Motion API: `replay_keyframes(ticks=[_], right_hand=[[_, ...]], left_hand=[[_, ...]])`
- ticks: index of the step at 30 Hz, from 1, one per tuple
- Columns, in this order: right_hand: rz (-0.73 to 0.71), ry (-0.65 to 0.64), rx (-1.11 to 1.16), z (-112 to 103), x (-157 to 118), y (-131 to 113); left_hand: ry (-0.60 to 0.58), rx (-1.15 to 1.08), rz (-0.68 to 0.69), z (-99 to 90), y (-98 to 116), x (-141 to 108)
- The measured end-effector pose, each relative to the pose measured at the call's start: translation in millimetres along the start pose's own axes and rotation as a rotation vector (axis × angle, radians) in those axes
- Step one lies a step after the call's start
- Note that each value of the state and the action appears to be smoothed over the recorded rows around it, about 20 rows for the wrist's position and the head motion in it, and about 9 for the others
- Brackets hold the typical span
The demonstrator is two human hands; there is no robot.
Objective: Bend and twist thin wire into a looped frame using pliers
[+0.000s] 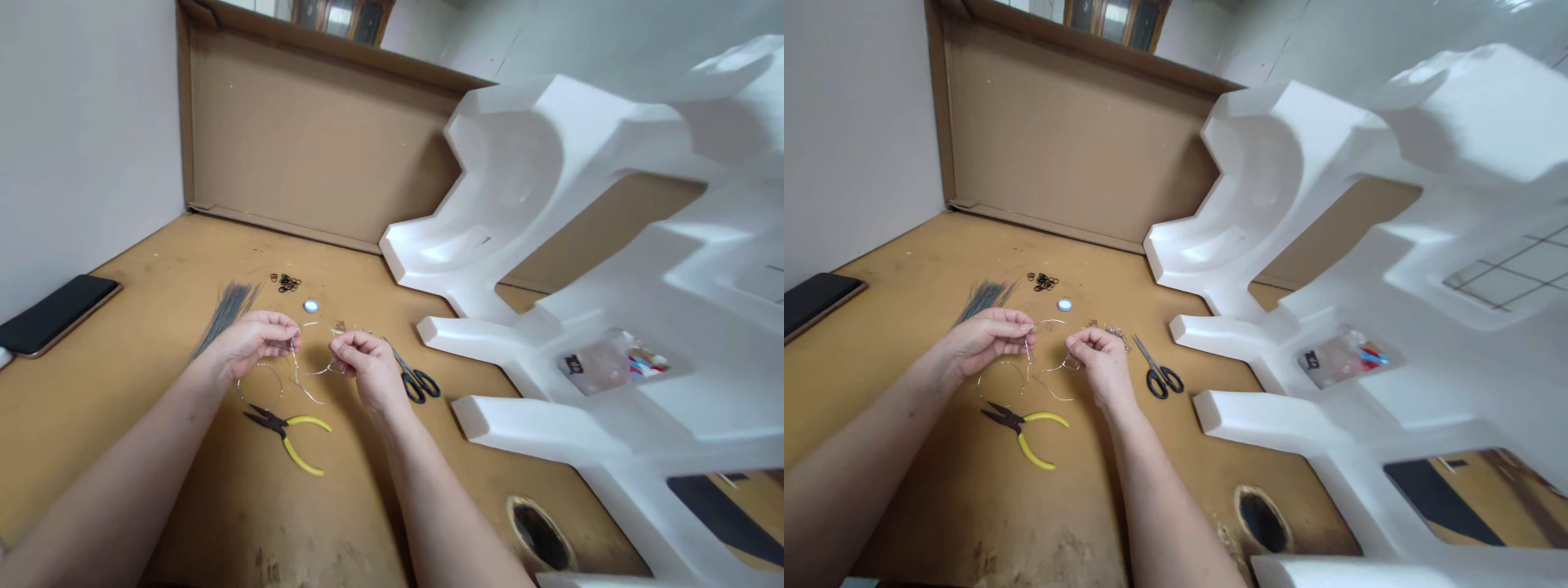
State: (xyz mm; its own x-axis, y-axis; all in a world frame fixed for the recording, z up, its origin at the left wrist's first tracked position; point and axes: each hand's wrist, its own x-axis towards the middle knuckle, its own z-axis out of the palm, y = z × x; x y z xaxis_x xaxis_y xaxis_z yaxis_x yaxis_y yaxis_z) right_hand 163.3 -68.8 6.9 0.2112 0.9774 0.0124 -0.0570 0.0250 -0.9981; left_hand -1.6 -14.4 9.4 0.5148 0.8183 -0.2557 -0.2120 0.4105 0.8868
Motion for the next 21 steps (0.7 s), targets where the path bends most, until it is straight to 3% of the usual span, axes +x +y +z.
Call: replay_keyframes(ticks=[21], right_hand=[[0.008,-0.024,-0.018,4.3,-1.7,2.4]], left_hand=[[0.064,0.082,0.017,2.3,-0.1,0.4]])
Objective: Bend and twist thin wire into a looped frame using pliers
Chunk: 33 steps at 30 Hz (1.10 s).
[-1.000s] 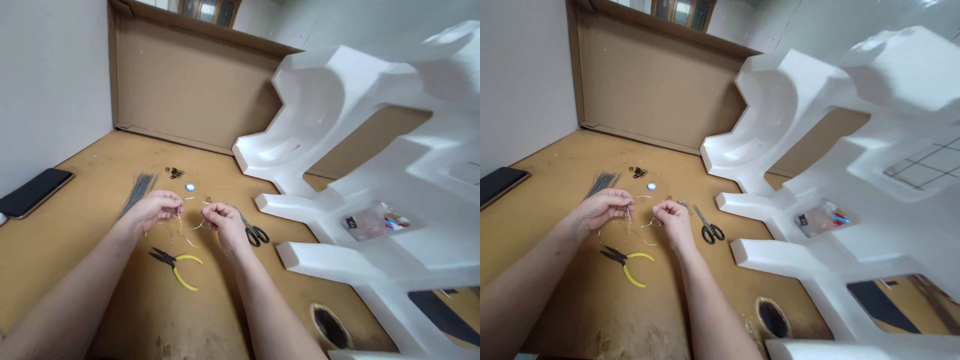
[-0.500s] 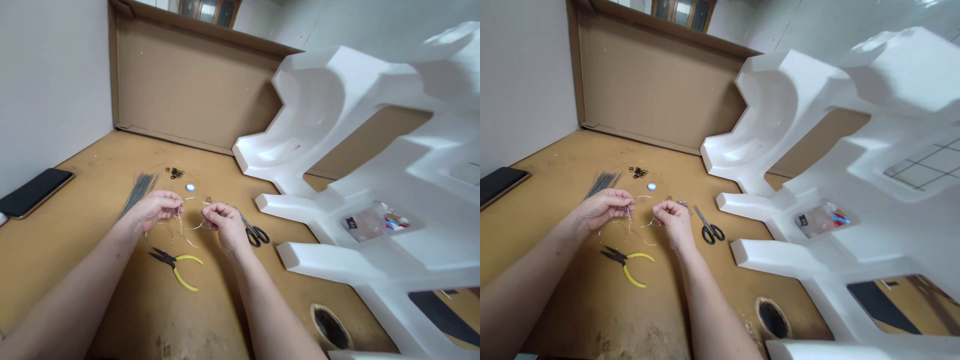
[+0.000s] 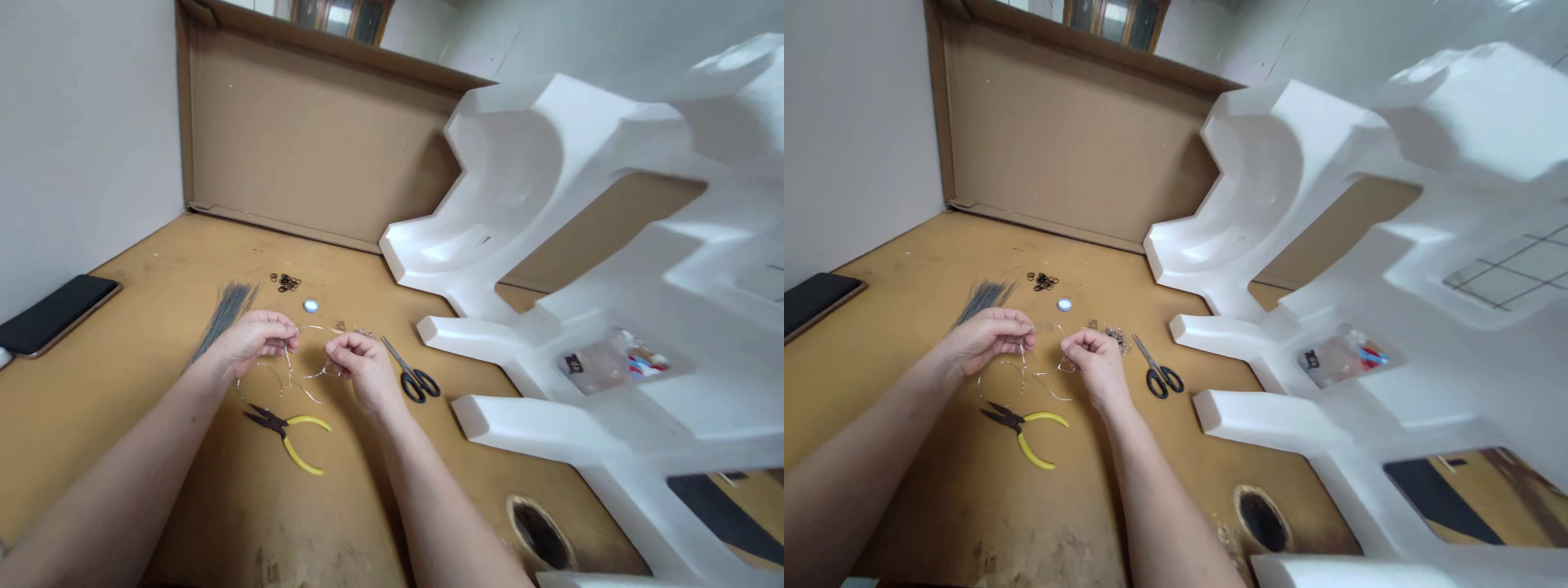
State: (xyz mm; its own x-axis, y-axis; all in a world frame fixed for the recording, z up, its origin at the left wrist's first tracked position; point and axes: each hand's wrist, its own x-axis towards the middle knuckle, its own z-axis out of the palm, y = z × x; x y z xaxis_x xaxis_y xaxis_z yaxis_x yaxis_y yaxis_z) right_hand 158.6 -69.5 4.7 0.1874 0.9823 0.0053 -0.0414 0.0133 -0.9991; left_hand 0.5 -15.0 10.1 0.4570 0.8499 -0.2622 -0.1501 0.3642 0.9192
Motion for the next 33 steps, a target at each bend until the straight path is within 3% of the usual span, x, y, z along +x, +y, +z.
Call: replay_keyframes(ticks=[6,17,23,33], right_hand=[[0.047,-0.053,-0.022,3.8,-0.2,3.0],[0.225,-0.223,-0.058,5.4,-2.1,5.0],[0.265,-0.272,0.056,4.0,-0.3,7.0],[0.291,-0.218,0.095,5.7,0.4,6.2]], left_hand=[[0.049,0.121,0.032,2.4,-3.0,0.7],[-0.114,0.366,0.002,7.3,-6.1,-0.7],[-0.085,0.291,-0.012,9.9,-7.7,-0.6],[-0.073,0.240,-0.012,11.0,-10.0,1.5]])
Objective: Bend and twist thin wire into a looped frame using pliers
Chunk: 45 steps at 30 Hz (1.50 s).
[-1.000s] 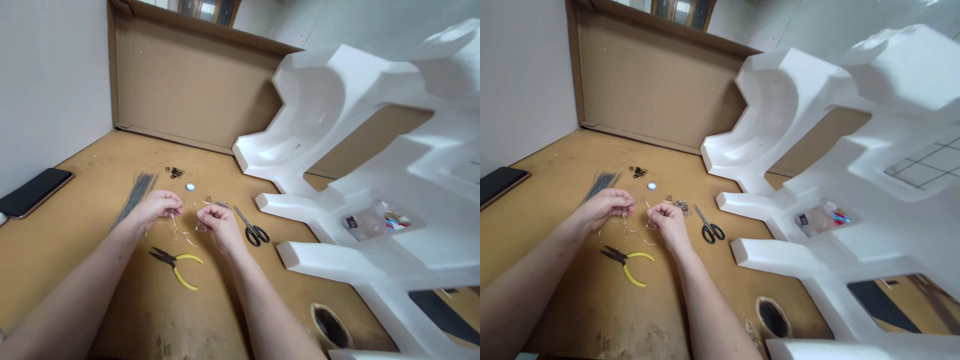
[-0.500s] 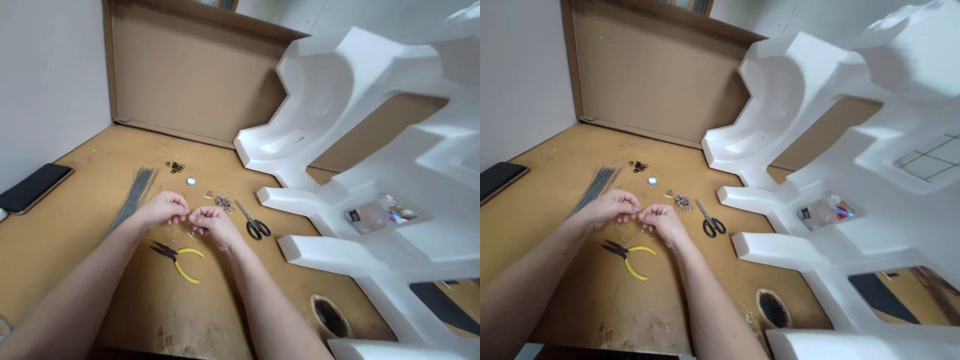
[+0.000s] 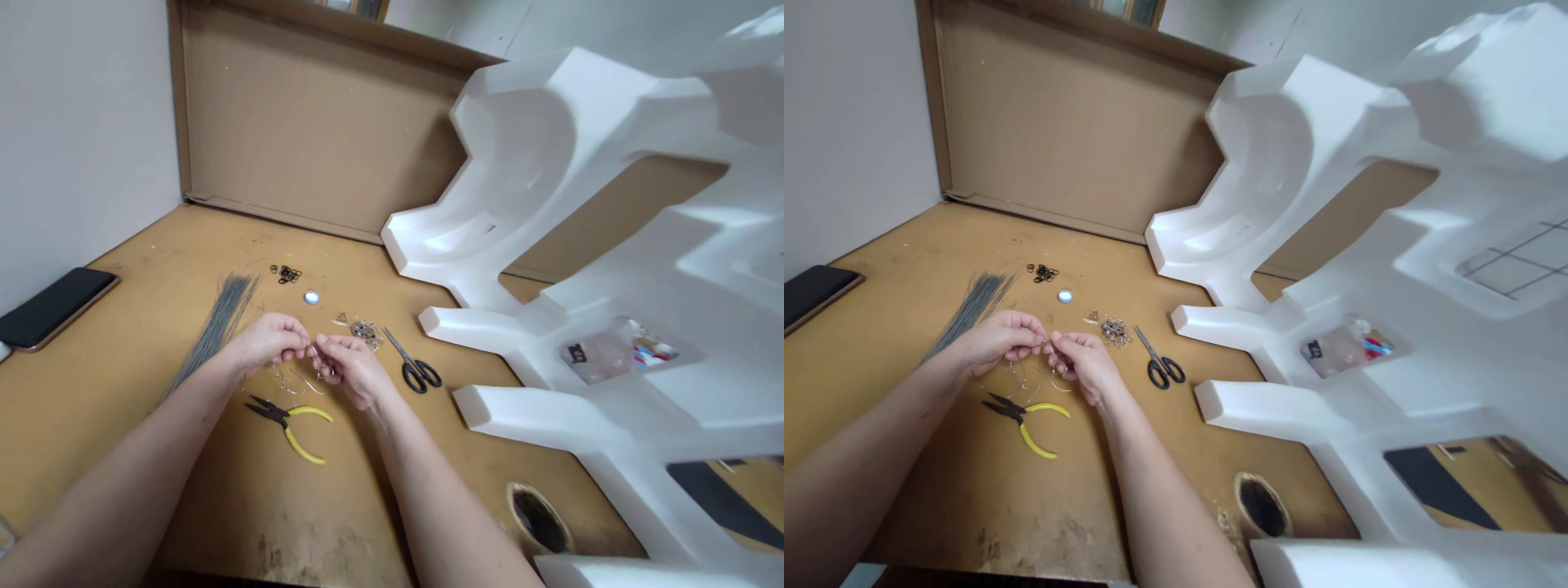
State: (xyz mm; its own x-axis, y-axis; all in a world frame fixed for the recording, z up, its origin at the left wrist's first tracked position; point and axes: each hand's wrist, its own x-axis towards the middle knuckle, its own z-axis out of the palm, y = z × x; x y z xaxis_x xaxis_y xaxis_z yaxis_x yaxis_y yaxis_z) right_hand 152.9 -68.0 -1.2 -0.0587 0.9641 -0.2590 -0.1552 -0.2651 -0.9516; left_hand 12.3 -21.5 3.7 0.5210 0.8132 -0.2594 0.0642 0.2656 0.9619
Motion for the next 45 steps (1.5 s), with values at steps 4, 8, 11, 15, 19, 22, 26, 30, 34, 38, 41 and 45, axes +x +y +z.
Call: replay_keyframes(ticks=[4,8,11,15,19,22,26,30,34,38,41,45], right_hand=[[-0.010,0.004,-0.004,0.8,-0.8,0.2],[-0.012,0.005,0.003,0.5,-0.4,1.4],[-0.011,0.023,0.019,-0.1,0.4,2.2],[-0.032,0.050,0.029,-1.0,0.6,1.3],[-0.042,0.072,0.021,-2.5,-0.2,-1.9],[-0.050,0.096,0.015,-3.4,-0.6,-3.8],[-0.070,0.130,-0.003,-3.2,-0.6,-4.0],[-0.084,0.138,-0.036,-2.2,-0.6,-2.3],[-0.085,0.141,-0.042,-1.4,-0.3,-0.4],[-0.089,0.147,-0.057,1.1,1.3,1.9],[-0.097,0.172,-0.064,3.9,2.3,3.9],[-0.109,0.217,-0.060,6.7,3.2,5.5]], left_hand=[[-0.003,-0.016,0.022,2.7,-0.3,0.2],[0.004,-0.011,0.024,4.6,0.8,-0.5],[0.004,-0.023,0.021,4.4,1.8,-1.0],[0.029,-0.055,0.004,2.6,2.7,-1.0],[0.062,-0.078,-0.010,0.5,4.3,-1.3],[0.060,-0.072,-0.025,-0.3,5.7,-2.4],[0.029,-0.076,-0.043,-0.6,6.0,-3.6],[0.009,-0.091,-0.018,-0.4,4.2,-3.0],[0.030,-0.062,0.016,0.3,1.1,0.0],[0.049,-0.035,0.032,1.2,-2.8,3.5],[0.041,-0.034,0.046,1.6,-5.3,5.2],[0.042,-0.059,0.038,1.0,-6.6,6.1]])
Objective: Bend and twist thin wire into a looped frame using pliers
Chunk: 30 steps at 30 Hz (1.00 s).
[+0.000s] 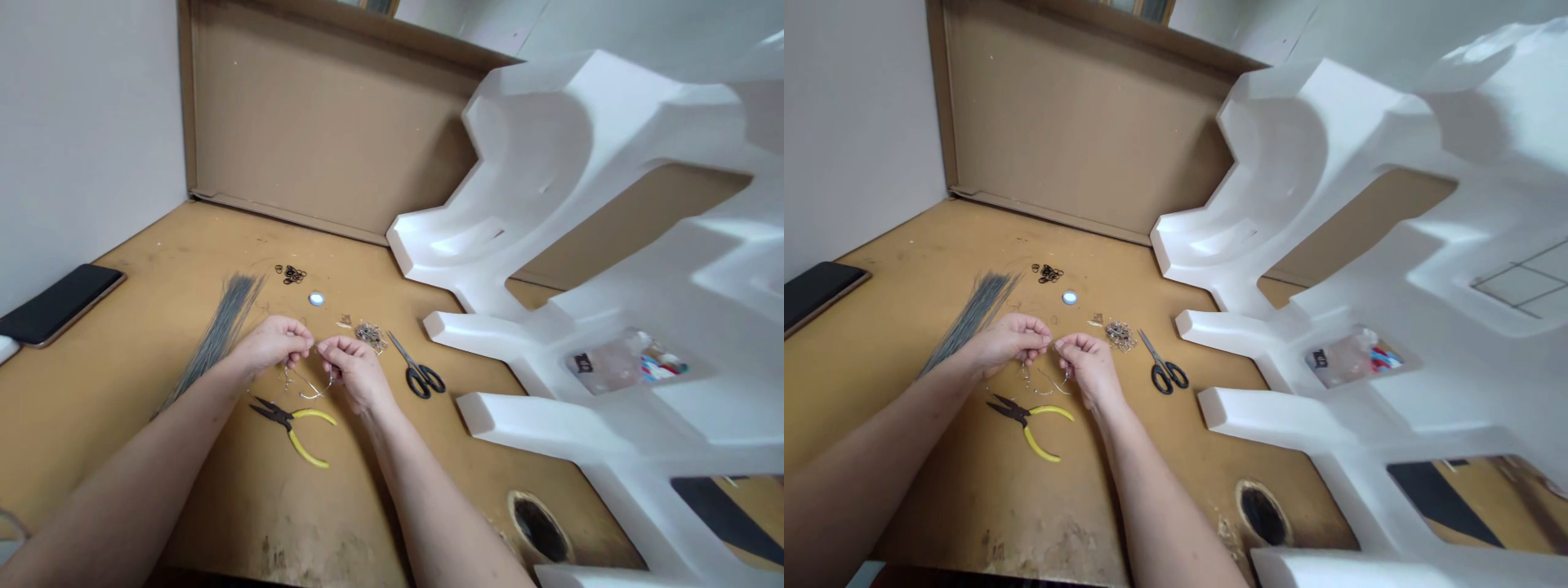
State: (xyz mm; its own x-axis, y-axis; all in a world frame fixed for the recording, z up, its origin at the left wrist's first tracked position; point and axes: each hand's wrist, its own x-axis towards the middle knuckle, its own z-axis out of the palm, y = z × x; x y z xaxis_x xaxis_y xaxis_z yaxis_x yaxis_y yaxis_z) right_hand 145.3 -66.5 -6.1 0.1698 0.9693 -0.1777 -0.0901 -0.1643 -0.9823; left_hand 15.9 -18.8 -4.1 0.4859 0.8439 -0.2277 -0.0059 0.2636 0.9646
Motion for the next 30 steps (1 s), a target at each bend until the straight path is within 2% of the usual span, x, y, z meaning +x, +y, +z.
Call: replay_keyframes(ticks=[7,12,15,18,22,26,30], right_hand=[[-0.005,-0.006,-0.018,6.3,1.7,-3.2],[0.047,-0.103,-0.070,9.6,6.6,-18.2],[0.078,-0.165,-0.155,3.5,13.0,-28.7],[-0.021,-0.088,-0.284,-8.7,23.0,-31.5],[-0.101,-0.021,-0.380,-23.0,37.3,-20.1],[-0.154,0.003,-0.503,-29.1,45.5,-7.8],[-0.181,-0.001,-0.630,-35.5,50.8,-6.8]], left_hand=[[0.049,-0.056,-0.009,-2.9,1.1,-0.1],[0.052,-0.160,-0.013,-6.8,2.9,1.2],[0.069,-0.236,-0.029,-10.3,7.3,1.4],[0.086,-0.285,-0.052,-14.1,13.9,1.3],[0.117,-0.283,-0.090,-18.8,19.2,1.7],[0.117,-0.257,-0.136,-23.5,15.3,0.5],[0.127,-0.255,-0.173,-28.1,7.3,-2.3]])
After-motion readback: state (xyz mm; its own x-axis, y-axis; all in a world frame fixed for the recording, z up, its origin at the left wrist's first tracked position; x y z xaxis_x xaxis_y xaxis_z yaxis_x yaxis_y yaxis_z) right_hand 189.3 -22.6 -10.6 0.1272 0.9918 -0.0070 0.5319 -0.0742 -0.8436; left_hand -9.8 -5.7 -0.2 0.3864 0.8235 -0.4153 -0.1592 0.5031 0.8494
